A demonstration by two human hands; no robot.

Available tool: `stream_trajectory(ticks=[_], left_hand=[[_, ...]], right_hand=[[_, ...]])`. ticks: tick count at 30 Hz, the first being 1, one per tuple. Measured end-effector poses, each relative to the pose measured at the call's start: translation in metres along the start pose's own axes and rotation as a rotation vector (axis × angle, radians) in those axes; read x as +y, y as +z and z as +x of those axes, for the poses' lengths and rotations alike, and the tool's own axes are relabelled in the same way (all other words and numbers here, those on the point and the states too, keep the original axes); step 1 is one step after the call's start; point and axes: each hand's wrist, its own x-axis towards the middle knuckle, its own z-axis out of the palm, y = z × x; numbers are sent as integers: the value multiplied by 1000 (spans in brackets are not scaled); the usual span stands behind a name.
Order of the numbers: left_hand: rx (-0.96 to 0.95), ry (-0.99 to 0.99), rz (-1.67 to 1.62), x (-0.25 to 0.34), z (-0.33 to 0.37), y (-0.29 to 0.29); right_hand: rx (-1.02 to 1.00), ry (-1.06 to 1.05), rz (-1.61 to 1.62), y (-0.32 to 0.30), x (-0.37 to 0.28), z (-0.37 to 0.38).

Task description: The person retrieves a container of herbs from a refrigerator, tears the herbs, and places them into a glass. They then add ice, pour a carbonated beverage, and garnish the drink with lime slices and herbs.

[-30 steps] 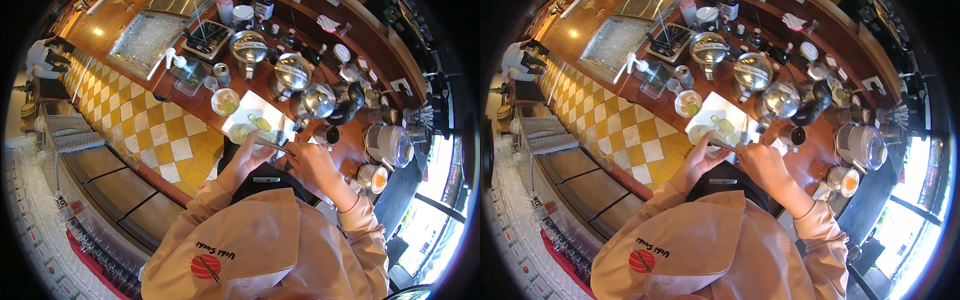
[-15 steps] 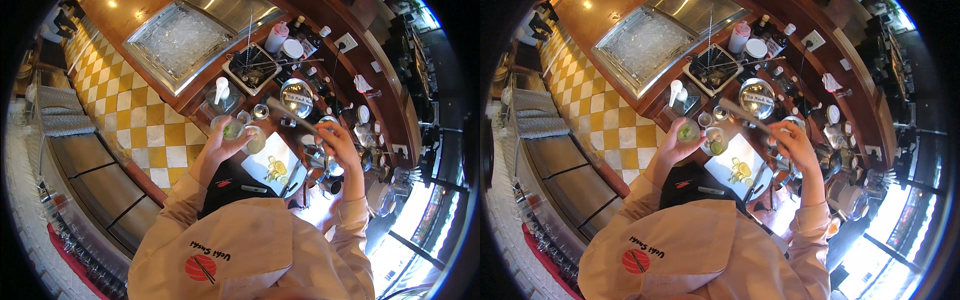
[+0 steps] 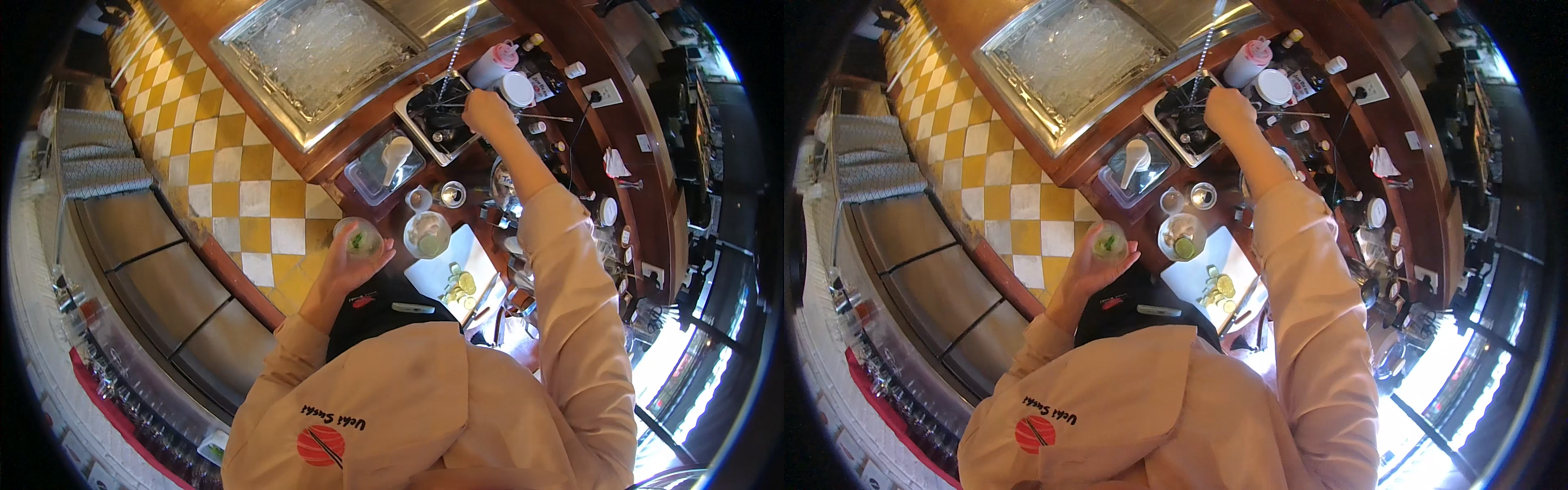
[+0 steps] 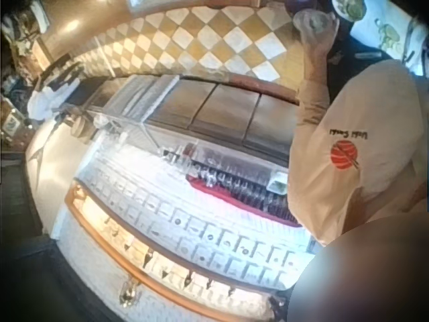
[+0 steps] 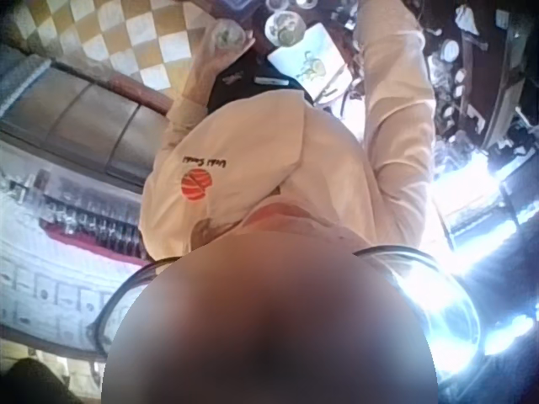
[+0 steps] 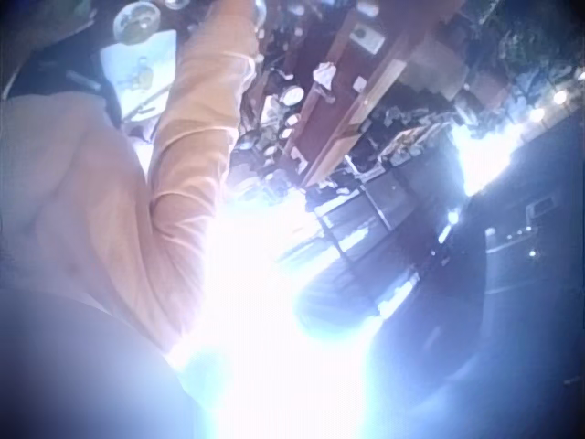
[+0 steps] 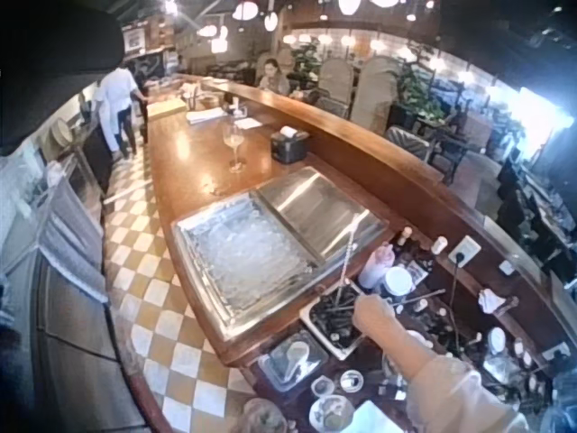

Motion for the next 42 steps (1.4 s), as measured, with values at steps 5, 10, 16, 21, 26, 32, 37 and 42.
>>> stream_trajectory(ticks=[5, 10, 16, 21, 26, 32, 37, 42], left_hand=[[-59, -70, -159, 11, 4, 4], [-62, 31, -122, 4, 9, 50], [13, -93, -402, 5, 18, 91], [-40, -110, -320, 12, 22, 100], [-34, -130, -358, 13, 27, 100], [-49, -183, -448, 15, 26, 95], [-19, -218, -460, 23, 32, 83], [84, -97, -416, 23, 43, 75]], right_hand=[[-152, -431, -466, -24, -60, -10], [-181, -371, -478, -24, -58, 2], [297, -517, -237, -10, -64, -18], [367, -591, 82, 1, -96, -26], [279, -521, 556, 15, -125, -15], [360, -367, 351, 29, -141, -16], [443, -364, 289, 53, -140, -17], [433, -347, 288, 63, -140, -14]])
